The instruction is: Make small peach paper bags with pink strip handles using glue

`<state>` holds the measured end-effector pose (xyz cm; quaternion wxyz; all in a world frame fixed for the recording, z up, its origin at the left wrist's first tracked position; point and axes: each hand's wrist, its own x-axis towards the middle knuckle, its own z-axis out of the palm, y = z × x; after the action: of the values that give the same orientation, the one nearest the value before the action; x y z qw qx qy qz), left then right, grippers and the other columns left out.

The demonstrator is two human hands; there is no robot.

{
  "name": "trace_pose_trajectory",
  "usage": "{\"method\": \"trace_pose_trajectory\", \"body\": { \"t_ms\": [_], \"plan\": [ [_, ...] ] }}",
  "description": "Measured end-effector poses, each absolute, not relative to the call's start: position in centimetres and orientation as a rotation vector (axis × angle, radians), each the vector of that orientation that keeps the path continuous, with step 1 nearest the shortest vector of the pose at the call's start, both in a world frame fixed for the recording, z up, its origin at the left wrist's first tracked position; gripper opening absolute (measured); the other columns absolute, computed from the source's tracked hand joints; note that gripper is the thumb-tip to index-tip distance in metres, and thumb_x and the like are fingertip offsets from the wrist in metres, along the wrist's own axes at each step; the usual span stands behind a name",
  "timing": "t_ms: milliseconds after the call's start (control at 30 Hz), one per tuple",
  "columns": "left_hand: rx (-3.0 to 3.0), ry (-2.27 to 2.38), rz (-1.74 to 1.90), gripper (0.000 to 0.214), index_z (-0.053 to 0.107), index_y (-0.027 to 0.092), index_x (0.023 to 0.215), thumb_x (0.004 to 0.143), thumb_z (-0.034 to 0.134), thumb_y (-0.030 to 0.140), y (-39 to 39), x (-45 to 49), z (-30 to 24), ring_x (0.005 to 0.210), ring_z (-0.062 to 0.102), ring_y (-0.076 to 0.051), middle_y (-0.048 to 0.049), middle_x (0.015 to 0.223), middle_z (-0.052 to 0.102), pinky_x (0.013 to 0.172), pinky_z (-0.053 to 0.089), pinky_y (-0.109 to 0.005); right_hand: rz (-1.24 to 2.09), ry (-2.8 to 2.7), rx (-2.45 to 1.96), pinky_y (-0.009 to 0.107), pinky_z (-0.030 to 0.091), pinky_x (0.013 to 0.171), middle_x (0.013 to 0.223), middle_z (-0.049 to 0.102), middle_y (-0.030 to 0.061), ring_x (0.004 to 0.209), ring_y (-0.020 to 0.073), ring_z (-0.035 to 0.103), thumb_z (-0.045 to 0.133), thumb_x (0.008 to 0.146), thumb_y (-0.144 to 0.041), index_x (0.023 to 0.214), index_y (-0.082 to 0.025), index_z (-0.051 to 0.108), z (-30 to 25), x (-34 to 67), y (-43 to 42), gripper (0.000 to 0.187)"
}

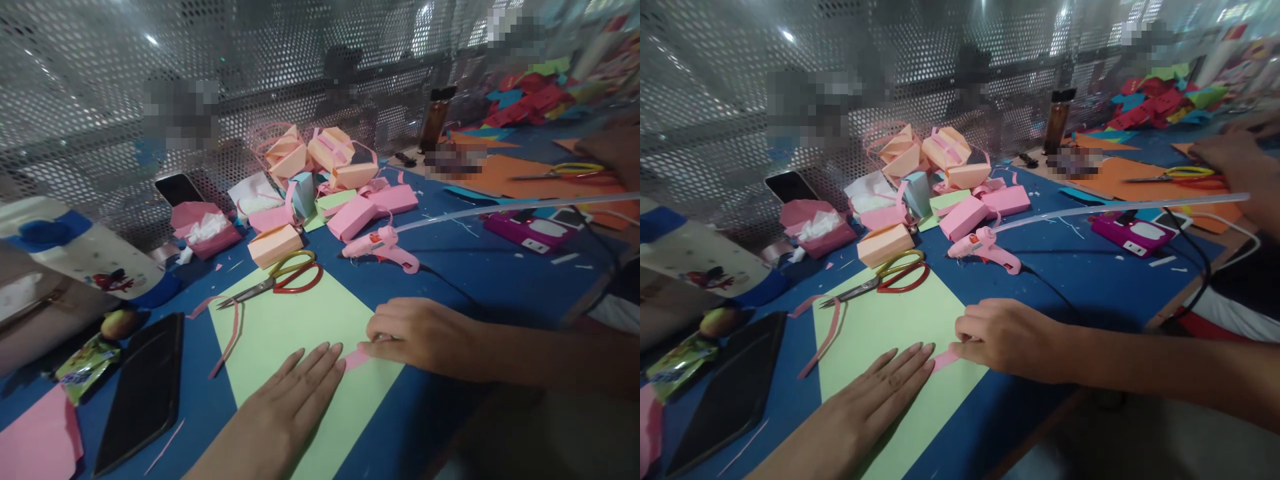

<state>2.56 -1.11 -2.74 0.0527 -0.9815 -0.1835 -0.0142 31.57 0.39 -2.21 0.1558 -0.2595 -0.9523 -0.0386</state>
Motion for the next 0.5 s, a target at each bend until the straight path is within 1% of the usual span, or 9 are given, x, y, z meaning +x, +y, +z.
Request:
{"method": "trace_pose_trajectory", "body": {
  "t_ms": [67,133,167,200,267,333,400,500],
  "plan": [
    [-2.979,-0.558,-0.051,0.059,0.022,0.014,0.155,0.097,0.027,0.003,-1.1,2.6,-2.8,0.145,0.035,-0.023,-0.0083,0.158,0.034,0.109,0.046,-0.040,-0.211,-2.698,-0.789,0.031,0.039,0.069,0.090,0.068,0.0023,0.079,0.0174,0.054,0.054,0.098,-0.016,0.099,-0.017,0.069,-2.4,31.0,-0.6,0.015],
    [-2.994,-0.556,-0.091,0.058,0.025,0.014,0.155,0.098,0.027,0.004,-1.0,2.7,-2.7,0.144,0.037,-0.022,-0.0087,0.157,0.037,0.110,0.046,-0.039,-0.304,-2.619,-0.831,0.034,0.041,0.081,0.107,0.069,0.0078,0.095,0.0199,0.056,0.051,0.097,-0.012,0.109,-0.011,0.067,-2.7,30.3,-1.8,0.021],
    [-3.004,-0.556,-0.112,0.057,0.026,0.013,0.154,0.098,0.028,0.004,-1.0,2.8,-2.6,0.144,0.038,-0.022,-0.0091,0.156,0.039,0.109,0.046,-0.039,-0.318,-2.632,-0.840,0.035,0.041,0.086,0.116,0.068,0.0090,0.103,0.0207,0.055,0.050,0.097,-0.014,0.117,-0.009,0.065,-2.8,30.0,-2.4,0.025],
    [-3.013,-0.555,-0.126,0.057,0.026,0.013,0.154,0.098,0.029,0.004,-1.0,2.8,-2.5,0.143,0.039,-0.022,-0.0096,0.155,0.040,0.110,0.046,-0.039,-0.311,-2.627,-0.877,0.036,0.041,0.088,0.120,0.067,0.0092,0.107,0.0215,0.054,0.051,0.098,-0.020,0.121,-0.009,0.063,-3.0,29.7,-2.9,0.028],
    [-3.020,-0.555,-0.144,0.057,0.028,0.012,0.154,0.097,0.031,0.004,-1.0,2.9,-2.3,0.142,0.040,-0.023,-0.0105,0.155,0.041,0.110,0.046,-0.039,-0.289,-2.619,-0.956,0.037,0.042,0.092,0.128,0.064,0.0085,0.114,0.0228,0.051,0.054,0.097,-0.035,0.127,-0.012,0.060,-3.2,29.4,-3.7,0.038],
    [-3.014,-0.551,-0.138,0.057,0.029,0.012,0.153,0.097,0.031,0.003,-1.0,2.9,-2.1,0.142,0.041,-0.023,-0.0111,0.154,0.041,0.110,0.046,-0.039,-0.296,-2.592,-1.045,0.038,0.042,0.094,0.134,0.061,0.0079,0.118,0.0242,0.050,0.057,0.095,-0.045,0.128,-0.015,0.060,-3.3,29.6,-4.1,0.045],
    [-3.003,-0.551,-0.131,0.057,0.031,0.012,0.153,0.097,0.030,0.002,-1.1,2.9,-2.0,0.142,0.041,-0.023,-0.0108,0.154,0.042,0.109,0.046,-0.038,-0.330,-2.567,-1.114,0.040,0.042,0.095,0.137,0.059,0.0079,0.119,0.0257,0.049,0.059,0.092,-0.049,0.128,-0.018,0.060,-3.5,30.2,-4.2,0.048],
    [-2.990,-0.556,-0.131,0.057,0.032,0.013,0.152,0.096,0.029,0.002,-1.1,2.9,-2.1,0.142,0.041,-0.022,-0.0096,0.154,0.042,0.109,0.046,-0.037,-0.380,-2.551,-1.190,0.042,0.041,0.095,0.135,0.059,0.0089,0.118,0.0278,0.049,0.059,0.092,-0.050,0.128,-0.019,0.060,-3.6,31.3,-4.2,0.048]
  ]
}}
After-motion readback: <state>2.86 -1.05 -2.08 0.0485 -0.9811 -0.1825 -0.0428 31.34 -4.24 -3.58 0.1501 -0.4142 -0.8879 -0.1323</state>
